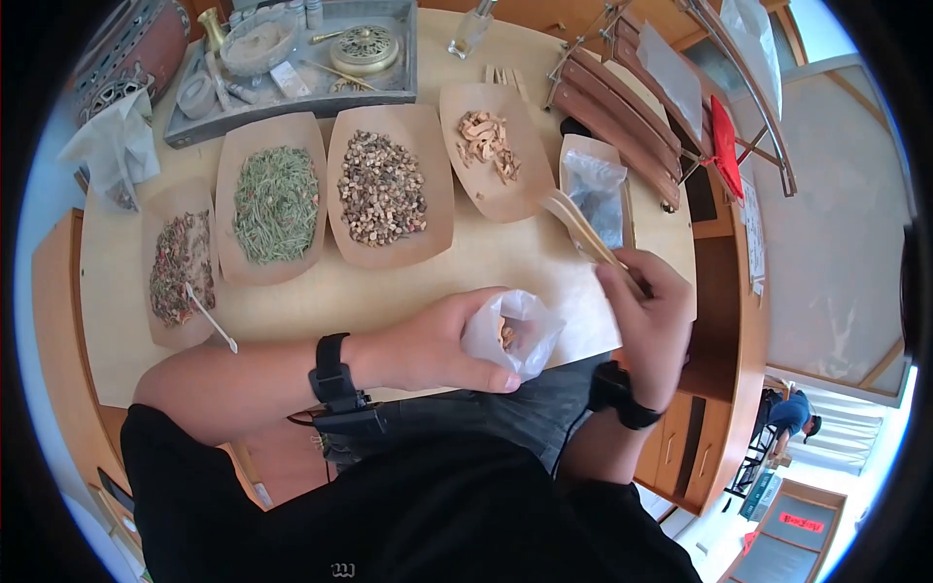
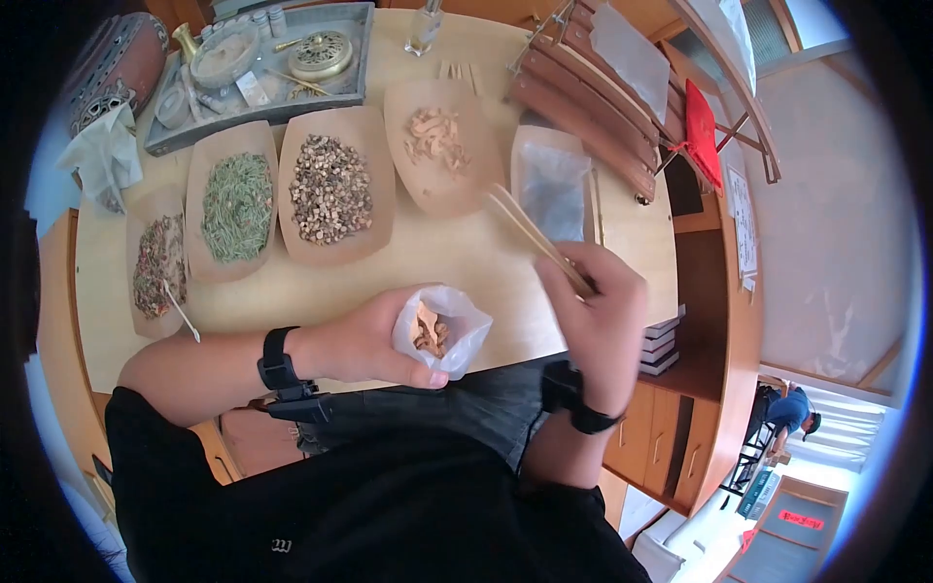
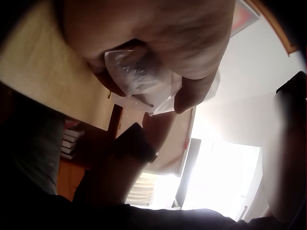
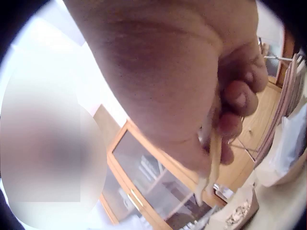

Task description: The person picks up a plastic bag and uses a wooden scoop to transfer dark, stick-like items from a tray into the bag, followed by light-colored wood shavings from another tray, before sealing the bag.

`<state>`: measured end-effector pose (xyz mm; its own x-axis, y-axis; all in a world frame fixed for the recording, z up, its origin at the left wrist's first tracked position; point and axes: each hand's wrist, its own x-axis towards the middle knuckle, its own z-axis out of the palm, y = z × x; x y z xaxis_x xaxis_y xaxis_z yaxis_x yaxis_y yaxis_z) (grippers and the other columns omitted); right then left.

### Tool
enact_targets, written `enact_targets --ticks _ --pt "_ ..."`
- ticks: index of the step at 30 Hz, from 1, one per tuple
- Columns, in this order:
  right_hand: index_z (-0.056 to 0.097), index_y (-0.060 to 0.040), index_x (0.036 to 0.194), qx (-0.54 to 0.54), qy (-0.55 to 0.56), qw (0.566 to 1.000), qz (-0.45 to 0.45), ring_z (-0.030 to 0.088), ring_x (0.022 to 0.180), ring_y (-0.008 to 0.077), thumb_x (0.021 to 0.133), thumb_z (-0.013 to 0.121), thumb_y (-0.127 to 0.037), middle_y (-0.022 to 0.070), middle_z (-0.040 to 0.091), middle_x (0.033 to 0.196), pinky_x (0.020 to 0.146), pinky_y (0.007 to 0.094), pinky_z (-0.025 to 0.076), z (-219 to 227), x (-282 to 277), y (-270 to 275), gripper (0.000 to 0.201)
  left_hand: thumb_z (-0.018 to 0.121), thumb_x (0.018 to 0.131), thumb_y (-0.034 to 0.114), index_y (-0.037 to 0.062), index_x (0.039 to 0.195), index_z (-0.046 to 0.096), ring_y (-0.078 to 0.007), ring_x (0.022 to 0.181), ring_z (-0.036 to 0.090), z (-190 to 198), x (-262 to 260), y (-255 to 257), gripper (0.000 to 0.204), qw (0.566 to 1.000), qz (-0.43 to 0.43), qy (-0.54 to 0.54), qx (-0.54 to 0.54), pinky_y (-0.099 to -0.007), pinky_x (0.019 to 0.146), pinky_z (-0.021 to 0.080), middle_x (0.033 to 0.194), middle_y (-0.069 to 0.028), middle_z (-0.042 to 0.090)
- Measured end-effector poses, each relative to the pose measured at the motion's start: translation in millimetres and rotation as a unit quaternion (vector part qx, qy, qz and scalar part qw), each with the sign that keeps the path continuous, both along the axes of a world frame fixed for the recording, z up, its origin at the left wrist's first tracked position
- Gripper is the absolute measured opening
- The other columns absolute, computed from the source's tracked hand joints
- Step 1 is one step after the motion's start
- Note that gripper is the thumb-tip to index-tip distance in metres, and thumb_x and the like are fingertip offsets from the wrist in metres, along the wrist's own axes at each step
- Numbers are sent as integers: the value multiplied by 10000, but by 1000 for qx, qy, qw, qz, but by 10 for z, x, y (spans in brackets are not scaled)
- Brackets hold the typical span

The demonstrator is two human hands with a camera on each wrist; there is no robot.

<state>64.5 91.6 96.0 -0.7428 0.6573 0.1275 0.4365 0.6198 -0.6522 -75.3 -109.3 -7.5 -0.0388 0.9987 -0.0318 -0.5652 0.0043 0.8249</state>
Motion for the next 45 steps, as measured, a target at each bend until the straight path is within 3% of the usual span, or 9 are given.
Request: enact_targets --ticks 2,5,18,23,26,31,37,40,45 --pt "790 -15 1028 161 -11 985 61 704 701 279 912 805 -130 142 737 841 655 369 534 -181 -189 -9 163 902 884 183 43 1427 549 -123 1172 606 18 0 -35 663 1000 -15 5 9 -327 1036 516 1244 -17 635" --pt "787 -37 993 202 -1 979 34 703 755 383 905 809 -179 160 739 875 667 427 552 -235 -430 -161 168 878 903 166 28 1441 547 -134 1202 599 7 5 -44 647 999 -38 -16 17 -340 1068 508 1276 -32 639" --pt "731 -31 876 212 -80 973 36 675 681 434 921 791 -226 186 722 774 617 466 528 -296 -519 -121 209 879 895 160 14 1465 532 -139 1210 595 -37 3 -15 683 999 -33 -19 17 -341 1070 504 1289 -39 634" --pt "713 28 877 32 -25 999 -32 529 563 140 930 803 -124 80 642 660 560 305 417 -173 -277 -26 184 890 872 158 27 1441 534 -129 1181 609 19 -5 -5 684 999 -5 -45 5 -325 1062 508 1275 -34 632" --pt "710 36 875 -31 29 998 -41 460 634 46 928 813 -95 -1 606 663 568 251 368 -143 -155 -52 175 893 869 216 31 1405 547 -128 1148 606 55 -20 1 665 999 17 -37 -2 -316 1039 496 1241 -27 622" --pt "688 32 821 -57 128 988 64 495 622 60 829 820 7 4 588 658 565 250 329 87 255 -84 135 878 875 269 51 1317 590 -89 1047 577 -131 1 76 570 998 59 -6 23 -282 929 487 1149 0 609" --pt "721 6 783 23 -12 984 176 562 555 121 762 861 -91 71 645 648 521 276 341 432 504 -21 172 884 885 261 49 1388 552 -80 1031 581 -124 39 86 639 995 45 -77 32 -264 898 493 1146 1 608" --pt "736 8 795 20 46 974 219 573 555 115 790 840 -126 65 661 659 516 281 350 411 511 49 170 910 865 236 49 1437 523 -81 1057 595 -104 28 78 715 995 28 -82 43 -269 918 510 1174 -7 614" --pt "752 22 929 9 87 994 72 521 611 78 889 796 -155 16 629 680 566 255 361 204 373 125 187 914 833 154 47 1431 541 -112 1144 607 -21 8 -12 713 1000 -3 -13 13 -311 1021 514 1231 -18 621"
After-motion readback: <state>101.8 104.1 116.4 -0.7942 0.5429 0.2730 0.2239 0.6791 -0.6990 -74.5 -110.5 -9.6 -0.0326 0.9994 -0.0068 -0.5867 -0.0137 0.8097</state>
